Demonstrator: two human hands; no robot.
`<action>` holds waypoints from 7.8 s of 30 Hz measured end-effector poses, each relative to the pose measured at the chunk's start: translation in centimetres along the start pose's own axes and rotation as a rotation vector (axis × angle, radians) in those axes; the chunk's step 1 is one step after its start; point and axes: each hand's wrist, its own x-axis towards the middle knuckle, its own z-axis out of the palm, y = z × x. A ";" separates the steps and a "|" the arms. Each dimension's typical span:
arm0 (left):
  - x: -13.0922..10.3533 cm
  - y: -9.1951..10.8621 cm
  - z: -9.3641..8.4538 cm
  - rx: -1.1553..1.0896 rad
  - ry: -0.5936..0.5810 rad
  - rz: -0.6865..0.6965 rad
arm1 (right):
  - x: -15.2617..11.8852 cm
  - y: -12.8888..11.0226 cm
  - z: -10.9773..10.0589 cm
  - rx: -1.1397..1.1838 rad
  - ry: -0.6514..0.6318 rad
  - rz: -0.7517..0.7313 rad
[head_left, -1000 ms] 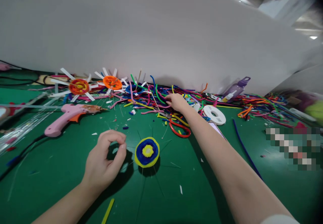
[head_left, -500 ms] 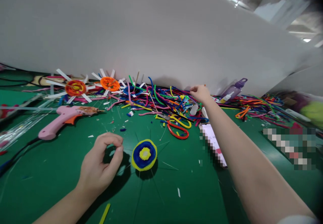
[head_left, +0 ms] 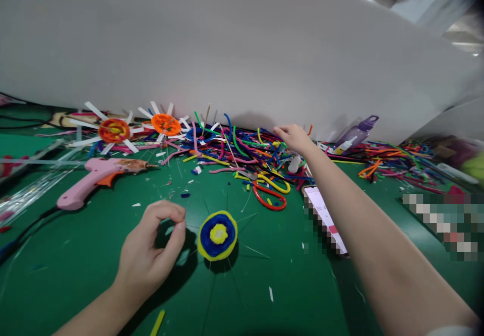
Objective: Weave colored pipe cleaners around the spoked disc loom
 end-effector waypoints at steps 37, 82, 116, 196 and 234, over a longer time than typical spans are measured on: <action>-0.2 0.8 -0.5 0.087 0.020 -0.028 | -0.6 -5.1 -0.4 -0.121 0.160 0.181; -0.8 0.3 -0.3 0.171 0.003 -0.195 | -6.0 -5.5 4.9 0.357 0.366 0.321; -0.1 1.7 -0.2 0.172 -0.042 -0.149 | -4.8 -8.0 2.7 1.074 0.401 0.356; -0.3 1.2 0.1 0.136 0.000 -0.087 | -7.2 -13.3 -3.0 1.541 -0.174 0.066; 0.4 1.4 -0.2 -0.083 0.091 -0.456 | -7.5 -17.2 5.4 -0.067 0.259 -0.625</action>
